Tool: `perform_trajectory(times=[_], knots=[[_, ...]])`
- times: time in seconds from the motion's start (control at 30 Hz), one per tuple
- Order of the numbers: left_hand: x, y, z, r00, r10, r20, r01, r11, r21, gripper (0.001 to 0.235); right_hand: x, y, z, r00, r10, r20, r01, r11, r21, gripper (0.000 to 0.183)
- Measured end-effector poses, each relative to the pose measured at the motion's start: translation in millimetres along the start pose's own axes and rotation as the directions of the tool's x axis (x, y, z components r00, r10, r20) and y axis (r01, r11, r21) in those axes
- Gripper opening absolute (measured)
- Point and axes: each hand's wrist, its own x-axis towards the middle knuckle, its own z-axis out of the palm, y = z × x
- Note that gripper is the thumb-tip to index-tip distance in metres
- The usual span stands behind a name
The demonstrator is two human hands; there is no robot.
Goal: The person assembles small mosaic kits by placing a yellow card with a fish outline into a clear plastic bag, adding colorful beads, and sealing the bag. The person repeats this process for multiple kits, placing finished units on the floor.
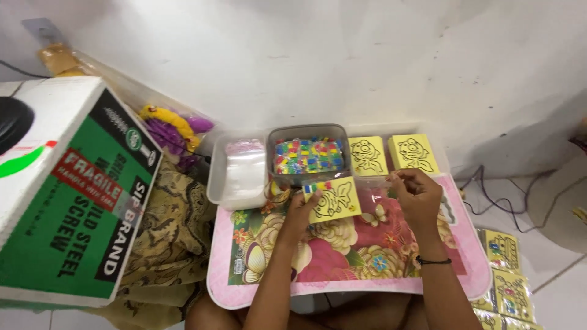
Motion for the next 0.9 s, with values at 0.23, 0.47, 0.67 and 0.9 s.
perform_trajectory(times=[0.23, 0.47, 0.67, 0.9], knots=[[11, -15, -6, 0.997, -0.026, -0.075, 0.026, 1.000, -0.001, 0.043, -7, 28, -18, 0.996, -0.077, -0.043, 0.061, 0.954, -0.293, 0.006], [12, -15, -6, 0.993, -0.073, -0.096, 0.082, 0.993, 0.087, 0.059, -18, 44, -16, 0.999, -0.028, -0.042, 0.012, 0.944, -0.330, 0.005], [13, -23, -14, 1.000, 0.018, 0.018, -0.019, 0.997, 0.073, 0.044, -23, 33, -16, 0.996, -0.086, 0.034, 0.092, 0.902, -0.422, 0.007], [8, -19, -15, 0.995, 0.083, 0.063, -0.089, 0.992, 0.087, 0.040, -23, 36, -18, 0.995, -0.087, 0.045, 0.098, 0.887, -0.451, 0.006]])
